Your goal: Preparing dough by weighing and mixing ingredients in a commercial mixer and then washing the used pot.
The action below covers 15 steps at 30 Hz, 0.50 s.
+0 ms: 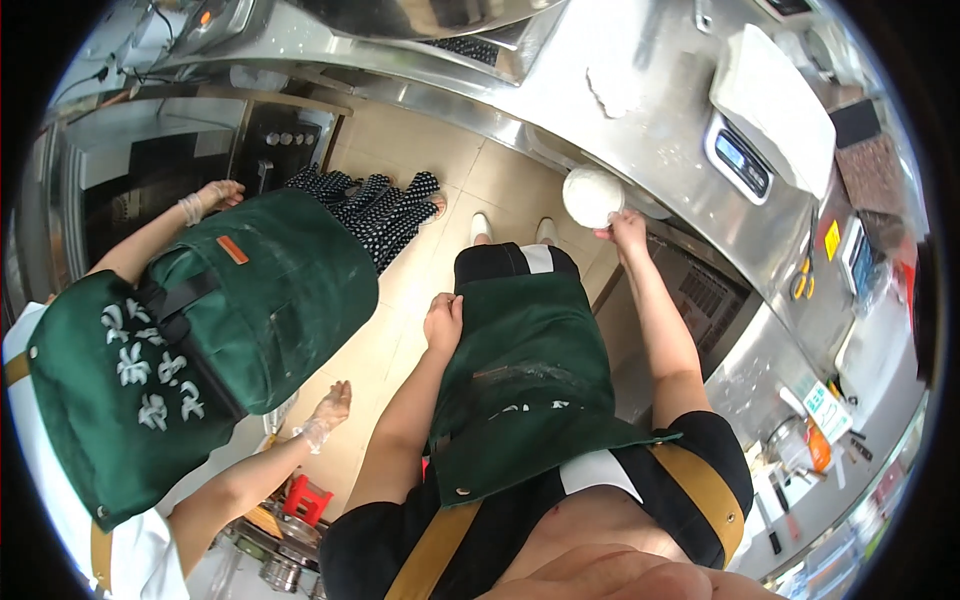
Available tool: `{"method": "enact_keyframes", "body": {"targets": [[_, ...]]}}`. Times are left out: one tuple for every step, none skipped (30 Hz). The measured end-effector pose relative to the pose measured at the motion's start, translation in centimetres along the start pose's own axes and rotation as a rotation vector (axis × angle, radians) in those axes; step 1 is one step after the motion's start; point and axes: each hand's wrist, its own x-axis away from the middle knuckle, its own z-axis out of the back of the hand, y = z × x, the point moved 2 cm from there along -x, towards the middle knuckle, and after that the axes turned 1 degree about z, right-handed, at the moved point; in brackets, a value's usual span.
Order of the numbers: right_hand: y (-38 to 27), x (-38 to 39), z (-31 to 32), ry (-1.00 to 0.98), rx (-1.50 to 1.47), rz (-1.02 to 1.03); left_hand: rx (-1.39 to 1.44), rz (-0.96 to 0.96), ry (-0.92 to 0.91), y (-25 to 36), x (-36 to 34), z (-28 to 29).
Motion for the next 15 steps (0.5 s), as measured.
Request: {"method": "enact_keyframes", "body": {"targets": [[-0.3, 1.8, -0.5, -0.016, -0.01, -0.003, -0.011, -0.014, -0.005, 0.3, 0.2, 1.1], [-0.9, 3.8, -0.8, -0.029, -0.022, -0.02, -0.02, 0.005, -0.02, 0.6, 0.5, 2.2], [-1.7, 5.5, -1.3, -0.04, -0.036, -0.032, -0.029, 0.018, -0.033, 0.9, 0.3, 3.3], [-2.3, 6.9, -1.6, -0.056, -0.052, -0.031, -0.037, -0.002, -0.035, 1.1, 0.3, 4.1], [-3.0, 8.3, -1.8, -0.044, -0.068, -0.022, -0.045, -0.005, -0.026, 1.1, 0.5, 4.8], [-4.2, 9.8, -2.1, -0.074, -0.082, -0.03, -0.048, -0.009, -0.011, 1.2, 0.7, 5.6], [-5.3, 11.2, -1.8, -0.091, -0.101, -0.03, -0.048, -0.046, -0.01, 1.6, 0.8, 5.9], [-6.8, 12.8, -1.4, -0.084, -0.112, -0.024, -0.038, -0.063, -0.023, 1.8, 1.1, 6.2], [-8.5, 13.9, -0.9, -0.073, -0.126, -0.001, -0.028, -0.07, -0.03, 2.1, 1.5, 6.8], [-10.1, 14.8, -0.3, -0.077, -0.118, 0.021, -0.013, -0.081, -0.029, 2.5, 1.6, 7.1], [-11.7, 15.6, 0.2, -0.083, -0.108, 0.044, 0.016, -0.086, -0.038, 2.5, 1.5, 7.0], [-13.2, 16.0, 1.4, -0.1, -0.098, 0.112, 0.016, -0.108, -0.036, 2.6, 1.4, 6.8], [-14.5, 16.1, 2.5, -0.074, -0.117, 0.155, 0.016, -0.125, -0.031, 2.7, 1.3, 6.8], [-16.5, 16.4, 3.8, -0.046, -0.085, 0.181, 0.026, -0.123, -0.032, 2.8, 1.2, 6.8], [-18.2, 16.7, 5.2, -0.004, -0.108, 0.231, 0.032, -0.146, -0.03, 3.2, 1.1, 6.8]]}}
